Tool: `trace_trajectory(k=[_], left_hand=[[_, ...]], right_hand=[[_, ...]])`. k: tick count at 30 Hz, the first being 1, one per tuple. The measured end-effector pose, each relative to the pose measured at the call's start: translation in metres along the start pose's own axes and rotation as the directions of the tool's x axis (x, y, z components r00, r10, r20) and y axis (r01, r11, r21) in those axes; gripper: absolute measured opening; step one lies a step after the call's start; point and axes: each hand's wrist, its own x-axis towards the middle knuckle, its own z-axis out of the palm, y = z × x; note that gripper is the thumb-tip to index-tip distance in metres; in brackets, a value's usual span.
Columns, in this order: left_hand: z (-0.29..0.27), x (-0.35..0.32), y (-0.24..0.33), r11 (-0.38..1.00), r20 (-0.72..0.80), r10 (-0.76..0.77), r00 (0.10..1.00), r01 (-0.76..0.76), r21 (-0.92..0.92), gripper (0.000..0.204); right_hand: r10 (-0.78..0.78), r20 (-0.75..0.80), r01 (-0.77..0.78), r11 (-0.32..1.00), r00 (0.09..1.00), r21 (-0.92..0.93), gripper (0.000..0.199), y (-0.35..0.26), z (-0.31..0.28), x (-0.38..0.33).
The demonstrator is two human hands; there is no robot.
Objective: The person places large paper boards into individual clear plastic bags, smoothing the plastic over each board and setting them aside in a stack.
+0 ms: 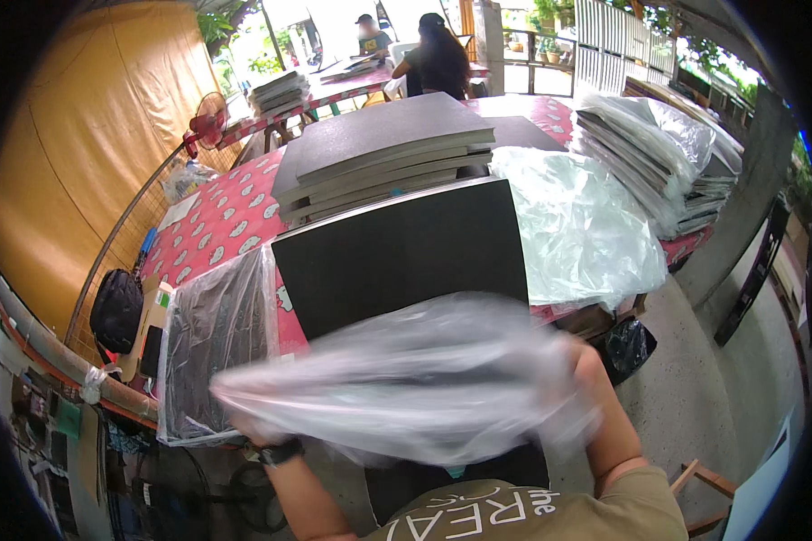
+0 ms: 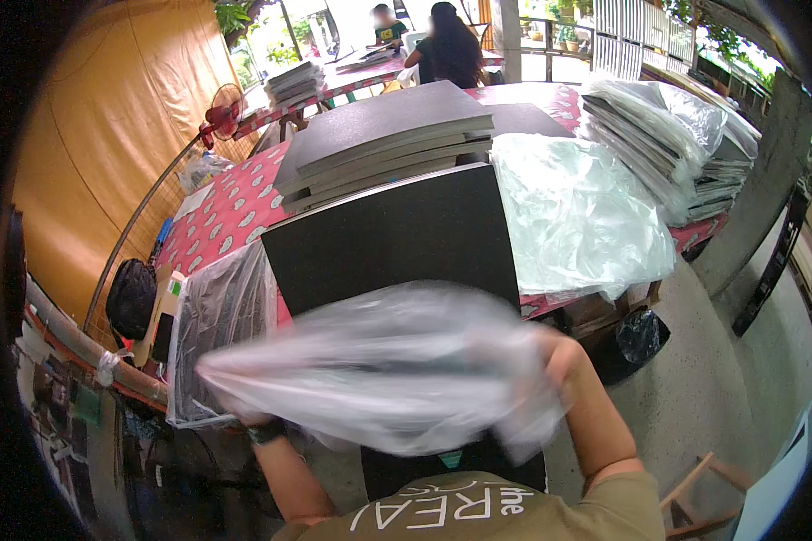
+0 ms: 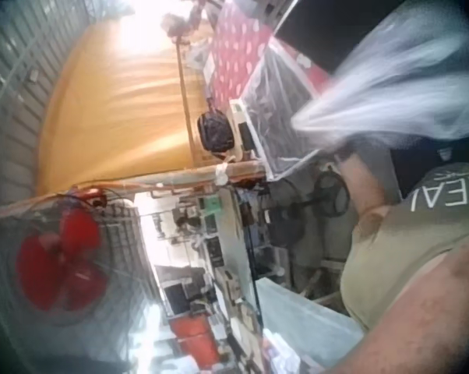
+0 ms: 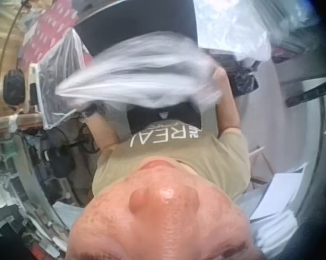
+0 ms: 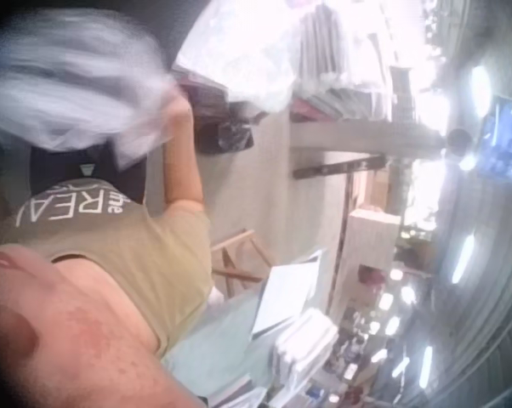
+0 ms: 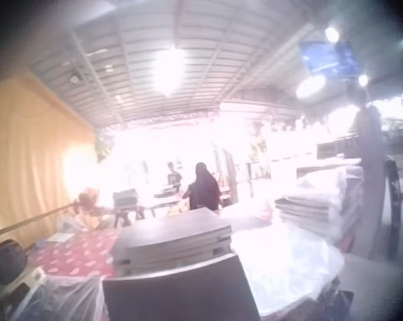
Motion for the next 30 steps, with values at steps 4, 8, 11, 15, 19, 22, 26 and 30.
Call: trace_trajectory(k=[4,8,11,15,19,22,26,30], left_hand=[[-0.082,0.047,-0.043,0.148,0.254,-0.181,0.95,0.282,-0.948,0.046],[0.01,0.158,0.076,0.915,0.068,-0.066,0.995,0.088,-0.394,0.055],[0.01,0.202,0.058,0.942,-0.051,-0.129,0.99,0.139,0.306,0.055],[0.011,0.194,0.036,0.558,-0.034,0.062,0.998,-0.007,0.83,0.054],[0.021,0.162,0.063,0.586,-0.067,0.407,0.911,-0.204,0.784,0.046],[0.02,0.15,0.093,0.532,-0.067,0.553,0.831,-0.29,0.796,0.042],[-0.007,0.149,0.103,0.954,-0.166,0.109,0.98,-0.056,0.295,0.03],[-0.017,0.152,0.11,0.643,0.327,-0.388,0.862,0.507,-0.573,0.024]], right_hand=[[0.077,-0.211,-0.14,0.942,0.974,-0.304,0.036,-0.01,-0.024,0.056],[-0.24,-0.49,-0.442,0.229,0.838,-0.867,0.025,-0.072,-0.096,0.09],[-0.192,-0.582,-0.613,-0.273,0.79,-0.741,0.044,-0.052,-0.135,0.119],[-0.26,-0.44,-0.504,-0.286,0.859,-0.815,0.049,-0.03,-0.119,0.116],[-0.486,-0.292,-0.408,-0.152,0.824,-0.9,0.03,-0.046,-0.055,0.102],[-0.517,-0.584,-0.497,0.313,0.625,-0.809,0.012,-0.06,-0.043,0.083],[-0.101,-0.821,-0.436,0.808,0.562,-0.397,0.009,-0.084,-0.008,0.098],[-0.136,-0.734,-0.343,0.818,0.665,-0.462,0.029,-0.077,-0.023,0.063]])
